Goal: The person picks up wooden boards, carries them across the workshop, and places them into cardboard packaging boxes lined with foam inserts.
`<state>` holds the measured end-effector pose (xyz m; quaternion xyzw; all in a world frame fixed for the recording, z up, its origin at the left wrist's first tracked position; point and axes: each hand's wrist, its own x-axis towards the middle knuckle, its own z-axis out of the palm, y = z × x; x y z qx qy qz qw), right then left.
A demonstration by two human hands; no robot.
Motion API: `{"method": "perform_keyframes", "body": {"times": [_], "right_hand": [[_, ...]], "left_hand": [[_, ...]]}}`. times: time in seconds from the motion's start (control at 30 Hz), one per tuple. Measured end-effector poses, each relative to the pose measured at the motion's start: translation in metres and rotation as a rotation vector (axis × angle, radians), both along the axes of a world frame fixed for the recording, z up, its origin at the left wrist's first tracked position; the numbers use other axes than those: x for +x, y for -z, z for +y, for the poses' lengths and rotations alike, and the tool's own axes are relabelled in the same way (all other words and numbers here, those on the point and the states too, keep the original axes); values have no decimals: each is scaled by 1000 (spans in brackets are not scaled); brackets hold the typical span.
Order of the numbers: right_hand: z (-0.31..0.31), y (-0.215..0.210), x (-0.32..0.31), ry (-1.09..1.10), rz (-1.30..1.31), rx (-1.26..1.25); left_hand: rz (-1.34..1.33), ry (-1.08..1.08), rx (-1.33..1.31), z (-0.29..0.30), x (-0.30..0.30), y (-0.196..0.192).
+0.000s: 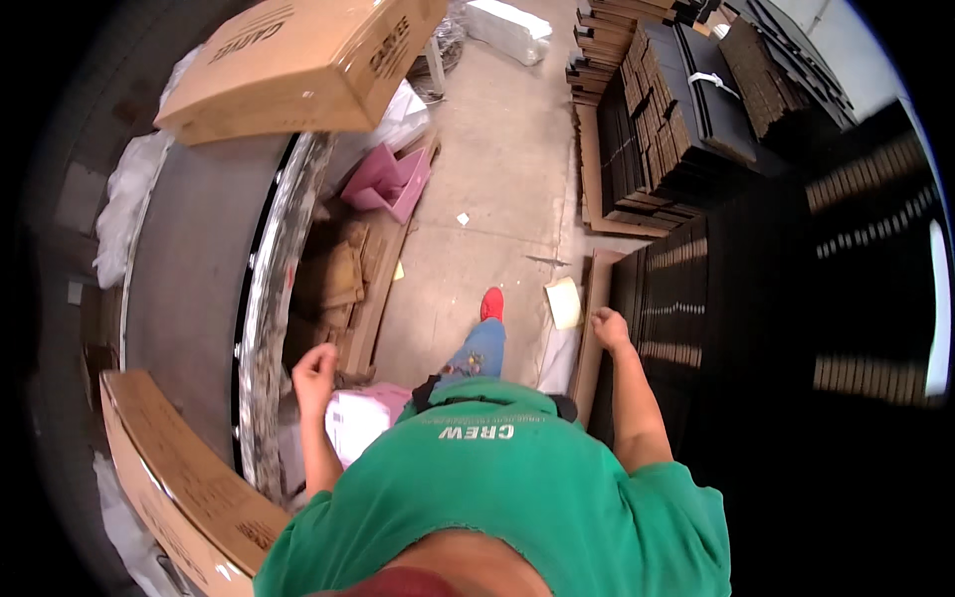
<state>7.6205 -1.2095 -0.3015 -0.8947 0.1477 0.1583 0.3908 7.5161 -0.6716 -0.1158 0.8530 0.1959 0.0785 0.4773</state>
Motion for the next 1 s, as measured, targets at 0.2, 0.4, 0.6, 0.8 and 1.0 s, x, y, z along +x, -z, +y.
{"method": "perform_keyframes", "body": {"times": [0.2, 0.4, 0.6, 0.8, 1.0], "right_hand": [[-13, 24, 120, -370, 333, -126], [-52, 2, 234, 229, 672, 50], [-107, 76, 444, -158, 991, -188], [-56, 52, 777, -603, 124, -259], [60, -29, 1058, -701, 16, 16]], "left_hand": [[-646, -450, 65, 15, 269, -143], [-792, -98, 190, -12, 519, -227], [-408, 144, 816, -55, 678, -238], [438, 295, 650, -20, 759, -265], [545, 123, 316, 16, 917, -290]]}}
